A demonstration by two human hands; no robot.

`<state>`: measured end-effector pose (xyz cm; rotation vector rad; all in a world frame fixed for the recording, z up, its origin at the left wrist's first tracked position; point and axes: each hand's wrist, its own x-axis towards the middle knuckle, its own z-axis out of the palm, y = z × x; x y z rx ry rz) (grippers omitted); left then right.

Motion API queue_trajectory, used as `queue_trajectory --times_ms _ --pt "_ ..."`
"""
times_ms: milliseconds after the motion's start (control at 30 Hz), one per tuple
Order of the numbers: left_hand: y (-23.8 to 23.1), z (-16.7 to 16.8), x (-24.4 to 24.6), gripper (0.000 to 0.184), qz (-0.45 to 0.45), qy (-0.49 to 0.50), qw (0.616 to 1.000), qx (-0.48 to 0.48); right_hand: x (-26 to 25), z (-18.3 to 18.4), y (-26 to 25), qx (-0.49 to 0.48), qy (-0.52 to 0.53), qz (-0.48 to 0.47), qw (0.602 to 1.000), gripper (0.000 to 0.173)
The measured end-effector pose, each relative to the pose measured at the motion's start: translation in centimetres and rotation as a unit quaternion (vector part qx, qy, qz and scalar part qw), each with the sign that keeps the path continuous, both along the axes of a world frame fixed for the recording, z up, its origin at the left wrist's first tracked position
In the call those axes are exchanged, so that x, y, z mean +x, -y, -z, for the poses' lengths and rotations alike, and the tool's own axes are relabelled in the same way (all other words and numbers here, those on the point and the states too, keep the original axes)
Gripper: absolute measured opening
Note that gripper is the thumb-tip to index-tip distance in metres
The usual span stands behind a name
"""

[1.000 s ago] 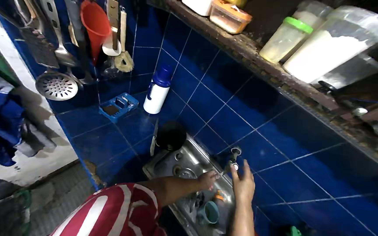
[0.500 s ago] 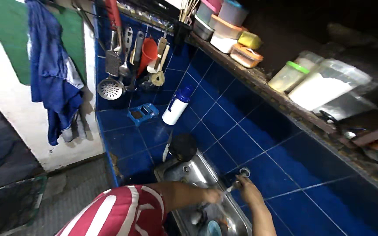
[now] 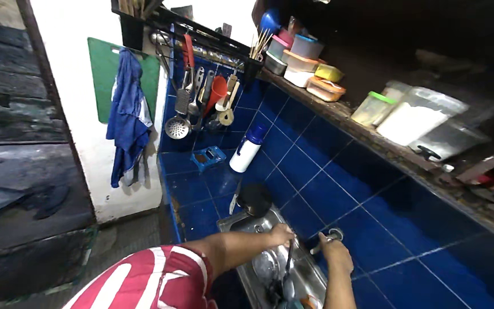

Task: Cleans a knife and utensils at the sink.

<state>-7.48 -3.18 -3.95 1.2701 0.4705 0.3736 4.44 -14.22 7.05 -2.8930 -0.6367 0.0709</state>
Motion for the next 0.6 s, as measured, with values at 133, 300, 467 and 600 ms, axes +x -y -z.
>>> queue_trajectory --times_ms 133,300,467,600 --pt "-0.2 -1.2 -2.1 0.027 0.050 0.021 0.997 -0.054 -0.1 0.3 0.4 0.024 0.005 0.001 1.000 0.068" --pt "-3.2 -1.8 -4.6 0.027 0.007 0.038 0.999 0.023 0.0 0.9 0.6 0.049 0.004 0.009 0.999 0.072" --pt "-10.3 -10.1 -13.1 0.023 -0.112 0.135 0.974 0.141 0.2 1.8 0.8 0.099 0.002 0.003 0.995 0.072" --pt "-18.7 -18.2 -21.9 0.030 -0.277 0.170 0.924 0.202 0.3 2.6 0.6 0.112 0.006 0.005 0.994 0.071"
